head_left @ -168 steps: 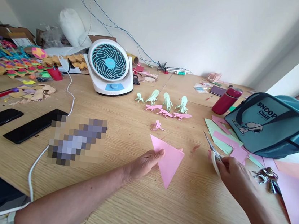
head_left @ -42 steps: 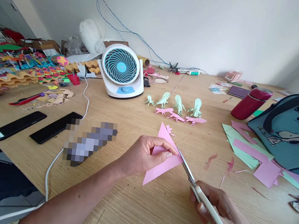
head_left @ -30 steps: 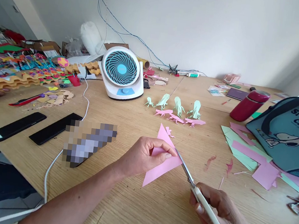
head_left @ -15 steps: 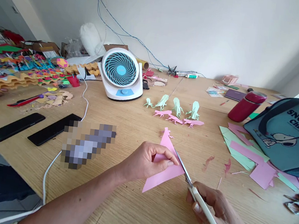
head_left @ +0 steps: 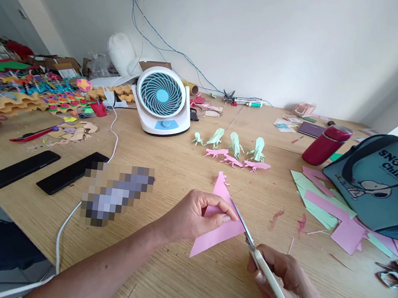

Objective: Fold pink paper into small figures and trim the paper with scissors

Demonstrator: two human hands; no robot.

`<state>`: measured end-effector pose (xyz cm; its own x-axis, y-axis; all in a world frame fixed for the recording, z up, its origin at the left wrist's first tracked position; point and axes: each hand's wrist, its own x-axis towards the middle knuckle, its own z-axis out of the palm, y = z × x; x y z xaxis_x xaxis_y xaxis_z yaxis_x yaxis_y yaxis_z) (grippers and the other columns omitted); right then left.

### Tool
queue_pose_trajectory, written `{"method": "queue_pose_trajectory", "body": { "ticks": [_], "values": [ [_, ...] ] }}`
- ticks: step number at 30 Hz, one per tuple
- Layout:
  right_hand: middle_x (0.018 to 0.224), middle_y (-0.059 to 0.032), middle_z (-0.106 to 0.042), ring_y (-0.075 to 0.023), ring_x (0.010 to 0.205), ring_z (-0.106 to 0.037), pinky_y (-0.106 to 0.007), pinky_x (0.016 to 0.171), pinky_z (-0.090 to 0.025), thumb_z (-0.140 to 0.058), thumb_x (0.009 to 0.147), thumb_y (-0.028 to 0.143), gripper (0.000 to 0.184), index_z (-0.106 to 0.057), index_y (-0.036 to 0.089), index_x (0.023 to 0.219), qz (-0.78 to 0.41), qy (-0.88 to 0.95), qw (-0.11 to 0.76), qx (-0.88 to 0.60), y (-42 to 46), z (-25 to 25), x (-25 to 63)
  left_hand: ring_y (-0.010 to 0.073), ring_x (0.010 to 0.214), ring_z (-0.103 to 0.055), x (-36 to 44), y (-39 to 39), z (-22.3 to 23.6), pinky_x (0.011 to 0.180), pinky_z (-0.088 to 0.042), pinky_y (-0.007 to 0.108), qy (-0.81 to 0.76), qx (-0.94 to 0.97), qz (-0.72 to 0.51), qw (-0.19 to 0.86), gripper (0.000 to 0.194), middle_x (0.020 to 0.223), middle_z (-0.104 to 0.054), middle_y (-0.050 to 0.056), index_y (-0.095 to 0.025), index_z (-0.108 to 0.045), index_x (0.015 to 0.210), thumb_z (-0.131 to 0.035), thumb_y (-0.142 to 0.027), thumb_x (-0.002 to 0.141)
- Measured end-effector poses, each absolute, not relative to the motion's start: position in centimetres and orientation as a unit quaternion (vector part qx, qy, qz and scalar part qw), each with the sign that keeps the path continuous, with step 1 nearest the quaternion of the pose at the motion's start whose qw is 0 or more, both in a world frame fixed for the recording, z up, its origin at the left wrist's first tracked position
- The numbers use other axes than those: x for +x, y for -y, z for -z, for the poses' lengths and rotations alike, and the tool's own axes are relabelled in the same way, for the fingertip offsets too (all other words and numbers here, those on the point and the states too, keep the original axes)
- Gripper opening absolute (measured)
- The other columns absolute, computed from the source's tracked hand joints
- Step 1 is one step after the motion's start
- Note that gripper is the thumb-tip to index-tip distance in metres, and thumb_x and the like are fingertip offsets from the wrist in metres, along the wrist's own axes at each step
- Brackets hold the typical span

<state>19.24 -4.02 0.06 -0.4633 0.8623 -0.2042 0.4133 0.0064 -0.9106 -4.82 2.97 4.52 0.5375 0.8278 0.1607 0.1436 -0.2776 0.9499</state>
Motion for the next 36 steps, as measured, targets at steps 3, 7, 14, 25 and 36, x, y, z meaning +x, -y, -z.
{"method": "queue_pose_trajectory", "body": {
  "ticks": [3, 7, 14, 25, 36],
  "values": [
    [0.065, 0.0024, -0.045, -0.0127, 0.059, -0.037, -0.027, 0.055, -0.029, -0.048, 0.091, 0.057, 0.040, -0.055, 0.019, 0.079, -0.529, 0.666, 0.213, -0.481, 4.06, -0.20, 19.08, 0.0140, 0.089, -0.071, -4.64, -2.87, -4.52, 0.082, -0.052, 0.022, -0.326, 0.723, -0.347, 0.500, 0.017, 0.094, -0.077, 0.003, -0.016, -0.076, 0.092, -0.061, -0.012, 0.087],
    [0.067, 0.0024, -0.045, -0.0129, 0.061, -0.037, -0.027, 0.056, -0.029, -0.049, 0.091, 0.054, 0.037, -0.055, 0.019, 0.079, -0.532, 0.656, 0.218, -0.488, 4.04, -0.47, 18.81, 0.0121, 0.085, -0.072, -4.20, -2.58, -4.42, 0.079, -0.052, 0.019, -0.320, 0.732, -0.346, 0.492, 0.014, 0.091, -0.078, 0.002, -0.017, -0.077, 0.089, -0.064, -0.014, 0.086],
    [0.066, 0.0021, -0.045, -0.0131, 0.061, -0.038, -0.027, 0.056, -0.030, -0.049, 0.091, 0.054, 0.038, -0.054, 0.019, 0.078, -0.533, 0.658, 0.228, -0.481, 4.00, -0.70, 18.57, 0.0121, 0.085, -0.072, -4.01, -2.41, -4.39, 0.079, -0.052, 0.019, -0.323, 0.731, -0.340, 0.495, 0.013, 0.091, -0.079, 0.002, -0.017, -0.077, 0.089, -0.064, -0.015, 0.087],
    [0.063, 0.0034, -0.043, -0.0118, 0.057, -0.037, -0.026, 0.053, -0.029, -0.047, 0.091, 0.062, 0.045, -0.053, 0.019, 0.078, -0.536, 0.654, 0.224, -0.485, 4.06, -0.37, 18.78, 0.0122, 0.085, -0.069, -4.19, -2.40, -4.46, 0.077, -0.049, 0.019, -0.317, 0.727, -0.337, 0.507, 0.013, 0.092, -0.077, 0.003, -0.017, -0.076, 0.090, -0.064, -0.017, 0.088],
    [0.061, 0.0032, -0.042, -0.0122, 0.057, -0.035, -0.027, 0.054, -0.028, -0.047, 0.091, 0.062, 0.046, -0.047, 0.020, 0.072, -0.520, 0.662, 0.236, -0.486, 4.16, -0.33, 18.71, 0.0125, 0.083, -0.064, -4.50, -3.29, -3.99, 0.077, -0.049, 0.022, -0.345, 0.663, -0.471, 0.469, 0.009, 0.087, -0.070, 0.003, -0.015, -0.069, 0.088, -0.064, -0.023, 0.089]
  ]
}}
